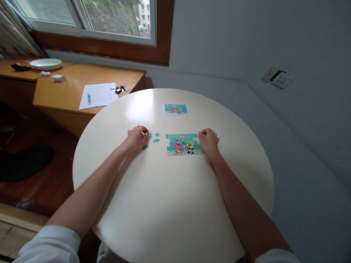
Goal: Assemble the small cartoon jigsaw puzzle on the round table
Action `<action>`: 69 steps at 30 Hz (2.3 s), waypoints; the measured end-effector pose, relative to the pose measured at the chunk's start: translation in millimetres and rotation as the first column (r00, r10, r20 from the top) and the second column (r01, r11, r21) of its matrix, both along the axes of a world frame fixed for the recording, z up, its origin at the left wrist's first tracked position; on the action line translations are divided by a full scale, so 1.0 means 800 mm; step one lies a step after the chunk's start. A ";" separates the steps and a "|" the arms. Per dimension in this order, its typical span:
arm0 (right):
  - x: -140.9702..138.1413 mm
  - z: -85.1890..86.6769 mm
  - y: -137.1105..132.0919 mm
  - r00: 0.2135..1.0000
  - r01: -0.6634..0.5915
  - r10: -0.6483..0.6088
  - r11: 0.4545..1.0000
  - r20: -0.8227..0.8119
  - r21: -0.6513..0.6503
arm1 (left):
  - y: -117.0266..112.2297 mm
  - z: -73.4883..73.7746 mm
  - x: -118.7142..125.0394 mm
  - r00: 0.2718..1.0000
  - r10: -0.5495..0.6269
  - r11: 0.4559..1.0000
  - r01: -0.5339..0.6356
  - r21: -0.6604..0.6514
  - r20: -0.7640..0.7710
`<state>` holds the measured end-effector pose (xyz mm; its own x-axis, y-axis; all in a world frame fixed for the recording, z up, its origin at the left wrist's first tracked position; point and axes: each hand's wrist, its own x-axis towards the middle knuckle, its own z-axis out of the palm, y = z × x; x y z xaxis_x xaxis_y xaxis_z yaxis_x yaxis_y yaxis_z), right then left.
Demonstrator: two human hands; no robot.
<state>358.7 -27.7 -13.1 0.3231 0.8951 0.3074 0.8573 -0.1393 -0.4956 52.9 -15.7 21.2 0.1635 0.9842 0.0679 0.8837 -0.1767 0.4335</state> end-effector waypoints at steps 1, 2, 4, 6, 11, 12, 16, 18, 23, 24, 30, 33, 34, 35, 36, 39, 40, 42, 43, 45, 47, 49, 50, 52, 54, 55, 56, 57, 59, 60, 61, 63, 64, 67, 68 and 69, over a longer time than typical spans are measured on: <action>0.000 0.000 0.000 1.000 0.000 0.000 1.000 -0.003 -0.004 | -0.001 0.002 0.001 1.000 0.008 1.000 -0.008 -0.003 -0.005; 0.000 0.001 0.000 1.000 0.000 0.000 1.000 -0.005 -0.008 | -0.002 0.003 0.002 1.000 0.017 1.000 -0.017 -0.008 -0.008; 0.000 0.001 0.000 1.000 0.004 -0.004 1.000 -0.007 -0.014 | -0.003 0.007 0.004 0.999 0.035 0.999 -0.036 -0.018 -0.006; 0.000 0.001 0.000 1.000 0.006 -0.006 1.000 -0.005 -0.014 | -0.004 0.008 0.005 0.999 0.051 0.998 -0.051 -0.023 0.009; 0.002 -0.002 0.001 1.000 -0.002 0.002 1.000 -0.005 0.002 | -0.004 0.007 0.004 0.996 0.063 0.998 -0.062 -0.013 0.066; 0.003 -0.002 0.001 1.000 -0.003 0.003 1.000 -0.006 0.002 | -0.003 0.006 0.003 0.995 0.062 0.998 -0.061 -0.011 0.072; 0.002 -0.003 0.001 1.000 -0.001 0.001 1.000 -0.004 0.011 | -0.003 0.004 0.003 0.995 0.056 0.998 -0.056 -0.003 0.086; 0.002 -0.003 0.001 1.000 -0.002 0.001 1.000 0.001 0.020 | -0.003 0.003 0.003 0.994 0.057 0.998 -0.057 -0.003 0.098; 0.002 -0.003 0.001 1.000 -0.007 0.007 1.000 -0.004 0.023 | -0.002 0.001 0.002 0.991 0.047 0.999 -0.047 -0.002 0.126; 0.002 -0.003 0.001 1.000 -0.005 0.005 1.000 -0.004 0.018 | -0.002 0.000 0.001 0.991 0.044 0.999 -0.044 -0.001 0.129; 0.001 -0.002 0.000 1.000 -0.005 0.005 1.000 -0.002 0.008 | -0.001 -0.004 -0.002 0.989 0.022 1.000 -0.024 0.011 0.148; 0.001 -0.003 0.000 1.000 -0.004 0.004 1.000 0.001 0.020 | 0.000 -0.006 -0.002 0.987 0.006 1.000 -0.010 0.024 0.159; 0.001 -0.003 0.000 1.000 -0.005 0.005 1.000 0.003 0.022 | 0.000 -0.006 -0.002 0.987 0.003 1.000 -0.008 0.028 0.160; 0.001 -0.003 0.000 1.000 -0.005 0.005 1.000 0.003 0.024 | 0.000 -0.006 -0.001 0.987 0.001 0.999 -0.007 0.032 0.161; 0.001 -0.004 0.000 1.000 -0.006 0.006 1.000 0.004 0.026 | 0.000 -0.005 -0.001 0.987 0.003 0.999 -0.009 0.036 0.162; 0.002 -0.005 0.000 1.000 -0.008 0.008 0.999 0.008 0.038 | -0.002 -0.002 0.001 0.985 0.011 0.999 -0.019 0.048 0.171; 0.002 -0.005 0.001 1.000 -0.009 0.009 0.999 0.009 0.040 | -0.003 -0.001 0.002 0.984 0.013 0.999 -0.022 0.050 0.176; 0.002 -0.004 0.001 1.000 -0.011 0.011 0.999 0.007 0.033 | -0.004 0.001 0.003 0.983 0.018 0.998 -0.028 0.052 0.185; 0.002 -0.004 0.001 1.000 -0.010 0.010 1.000 0.004 0.024 | -0.004 0.002 0.003 0.981 0.017 0.998 -0.028 0.055 0.191; 0.002 -0.002 0.000 1.000 -0.005 0.005 1.000 0.002 0.007 | -0.005 0.002 0.004 0.979 0.011 0.998 -0.024 0.063 0.202; 0.001 0.000 -0.001 1.000 -0.003 0.003 1.000 0.001 -0.001 | -0.005 0.002 0.004 0.977 0.004 0.998 -0.018 0.066 0.212; 0.000 0.002 -0.002 1.000 -0.004 0.004 1.000 0.001 -0.005 | -0.005 0.002 0.004 0.975 0.001 0.998 -0.015 0.062 0.221; -0.001 0.003 -0.002 1.000 -0.004 0.004 1.000 0.002 -0.008 | -0.005 0.003 0.004 0.974 0.000 0.998 -0.015 0.061 0.226; -0.002 0.004 -0.003 1.000 0.000 0.000 1.000 0.006 -0.016 | -0.005 0.003 0.005 0.972 0.000 0.998 -0.014 0.058 0.236; -0.002 0.005 -0.003 1.000 0.004 -0.004 1.000 0.010 -0.031 | -0.005 0.004 0.005 0.969 -0.001 0.998 -0.013 0.054 0.247; -0.002 0.005 -0.002 1.000 0.005 -0.005 0.999 0.014 -0.038 | -0.005 0.004 0.004 0.968 -0.002 0.999 -0.012 0.052 0.253; -0.001 0.004 -0.002 1.000 0.006 -0.005 0.999 0.019 -0.044 | -0.005 0.004 0.004 0.966 -0.004 0.999 -0.009 0.051 0.259; -0.001 0.004 -0.002 1.000 0.006 -0.005 0.999 0.025 -0.046 | -0.005 0.003 0.004 0.964 -0.008 0.999 -0.005 0.051 0.265; 0.000 0.003 -0.001 0.999 0.007 -0.005 0.999 0.034 -0.041 | -0.003 0.002 0.003 0.961 -0.018 0.998 0.003 0.055 0.276; 0.000 0.002 -0.001 0.999 0.007 -0.006 0.999 0.036 -0.035 | -0.003 0.001 0.003 0.959 -0.022 0.998 0.006 0.058 0.283; 0.000 0.002 -0.001 0.999 0.007 -0.006 1.000 0.034 -0.029 | -0.002 0.000 0.003 0.957 -0.027 0.998 0.010 0.060 0.290; 0.000 0.001 -0.001 1.000 0.003 -0.002 1.000 0.028 -0.019 | 0.000 -0.002 0.002 0.951 -0.037 0.998 0.017 0.066 0.306; -0.001 0.001 -0.001 1.000 0.003 -0.002 1.000 0.025 -0.016 | 0.000 -0.003 0.001 0.948 -0.042 0.997 0.021 0.069 0.316; -0.001 0.002 -0.001 1.000 0.005 -0.004 1.000 0.024 -0.014 | 0.001 -0.004 0.000 0.937 -0.058 0.997 0.033 0.076 0.345; -0.001 0.002 -0.002 1.000 0.006 -0.006 1.000 0.021 -0.014 | 0.001 -0.004 0.000 0.933 -0.062 0.996 0.036 0.079 0.354; -0.001 0.002 -0.002 1.000 0.007 -0.006 1.000 0.015 -0.011 | 0.001 -0.005 0.000 0.930 -0.065 0.996 0.038 0.082 0.362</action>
